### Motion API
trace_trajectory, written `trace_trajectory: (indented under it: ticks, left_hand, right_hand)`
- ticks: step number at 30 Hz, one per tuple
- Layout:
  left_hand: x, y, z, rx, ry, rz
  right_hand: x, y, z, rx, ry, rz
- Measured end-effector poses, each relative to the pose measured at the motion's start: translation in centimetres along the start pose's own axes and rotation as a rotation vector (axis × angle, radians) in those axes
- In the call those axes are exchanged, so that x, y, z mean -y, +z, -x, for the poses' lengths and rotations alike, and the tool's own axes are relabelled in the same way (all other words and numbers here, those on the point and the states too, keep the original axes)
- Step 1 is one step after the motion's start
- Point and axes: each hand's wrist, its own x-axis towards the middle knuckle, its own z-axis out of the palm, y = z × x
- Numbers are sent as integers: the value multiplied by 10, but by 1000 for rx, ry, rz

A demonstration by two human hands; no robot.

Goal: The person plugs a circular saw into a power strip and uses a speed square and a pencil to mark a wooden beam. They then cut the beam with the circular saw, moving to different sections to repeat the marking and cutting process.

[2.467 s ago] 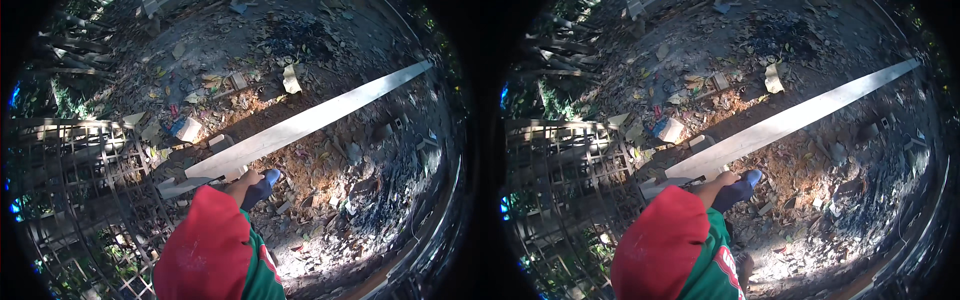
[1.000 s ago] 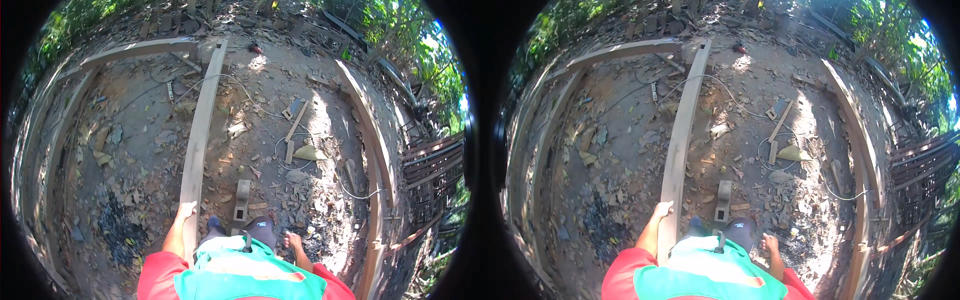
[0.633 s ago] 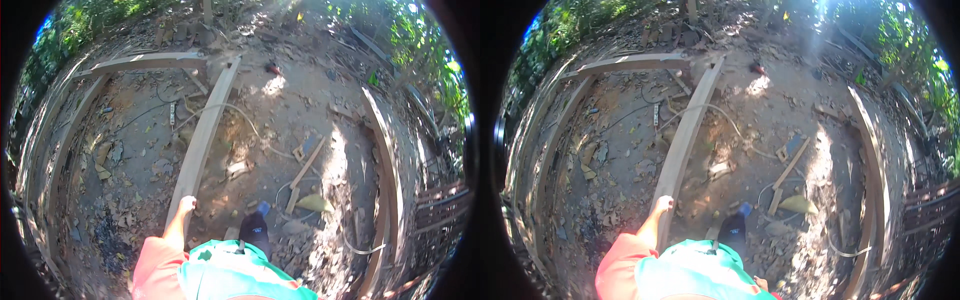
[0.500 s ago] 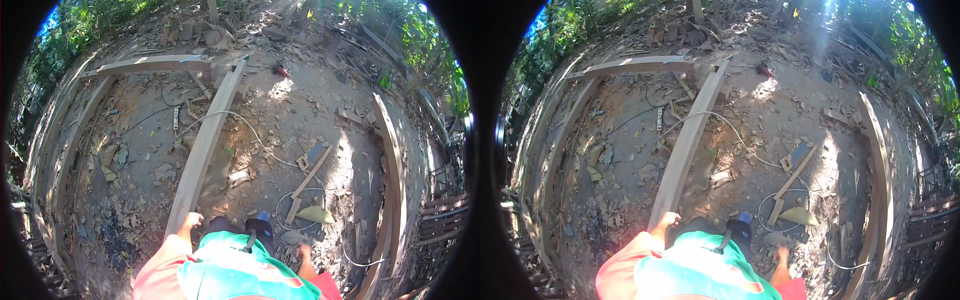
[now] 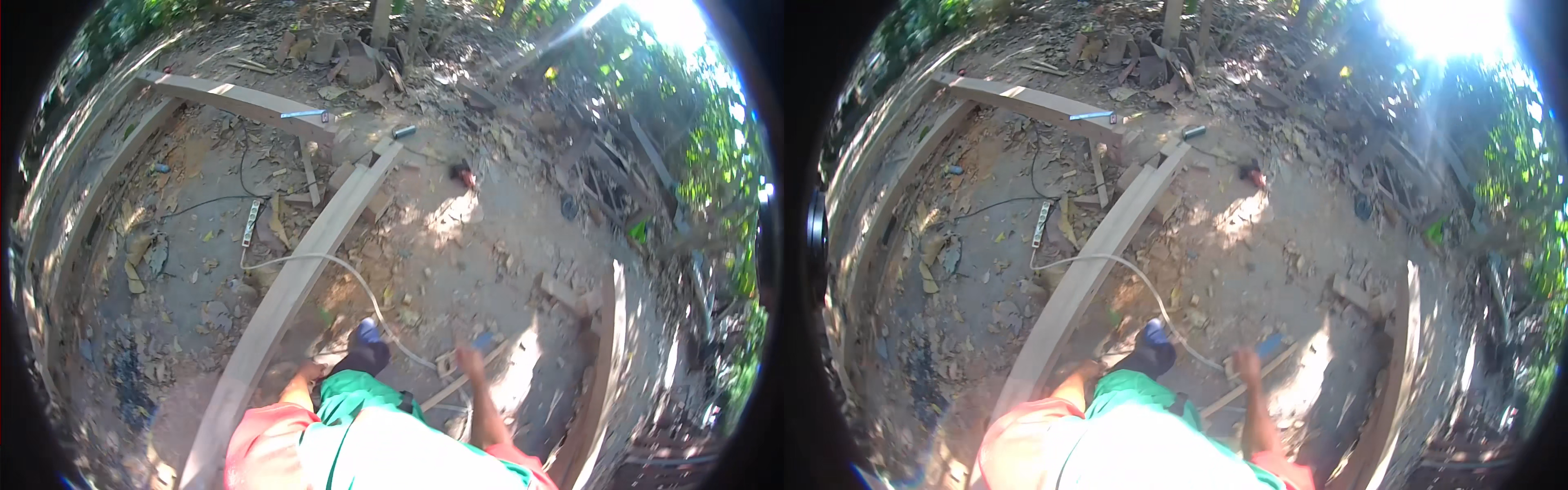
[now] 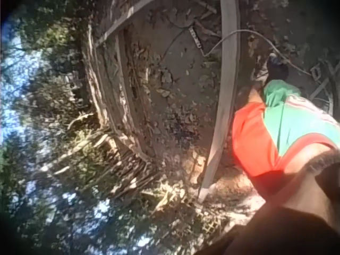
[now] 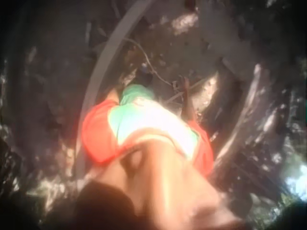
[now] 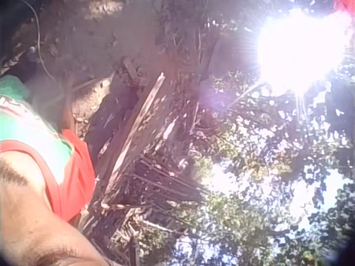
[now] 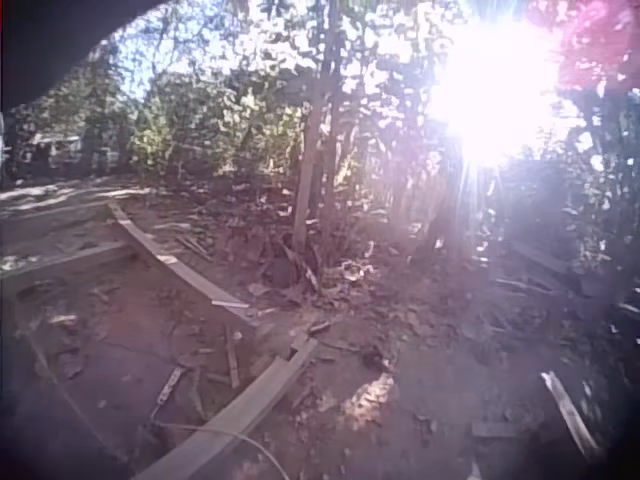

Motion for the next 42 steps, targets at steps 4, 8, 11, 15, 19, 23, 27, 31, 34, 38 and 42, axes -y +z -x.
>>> trace_trajectory:
  ticks: [4,8,11,15,19,23,27,31,34,38,42]
  left_hand:
    - [-111,-118,-94,-167,174,422]
    - [-319,-167,-139,-129,385,463]
    - [-381,-235,-193,-202,342,479]
    - [-438,-269,-275,-357,143,746]
    - [-463,-255,-378,-350,-73,804]
    - [-429,-240,-507,-539,-189,782]
    - [-445,-252,-604,-824,-331,-3]
    - [-477,-297,-670,-1070,-576,-297]
    - [-473,-264,-803,-1284,-443,-371]
    - [-485,-274,-769,-1334,-449,-187]
    - [-487,-294,-724,-1333,-560,-229]
  right_hand:
    - [57,57,-26,594,655,-481]
    - [36,-2,-78,82,746,-628]
    - [29,-59,-187,223,739,-771]
    - [10,-134,-342,333,744,-769]
    - [-83,-142,-530,347,637,-701]
    - [-155,-60,-814,181,162,-399]
    - [-225,68,-1005,117,-182,6]
    - [-310,200,-1096,-185,-588,700]
    - [-539,135,-1229,-618,-846,1797]
    - [-501,189,-1247,314,22,886]
    - [-351,147,-1236,509,-144,576]
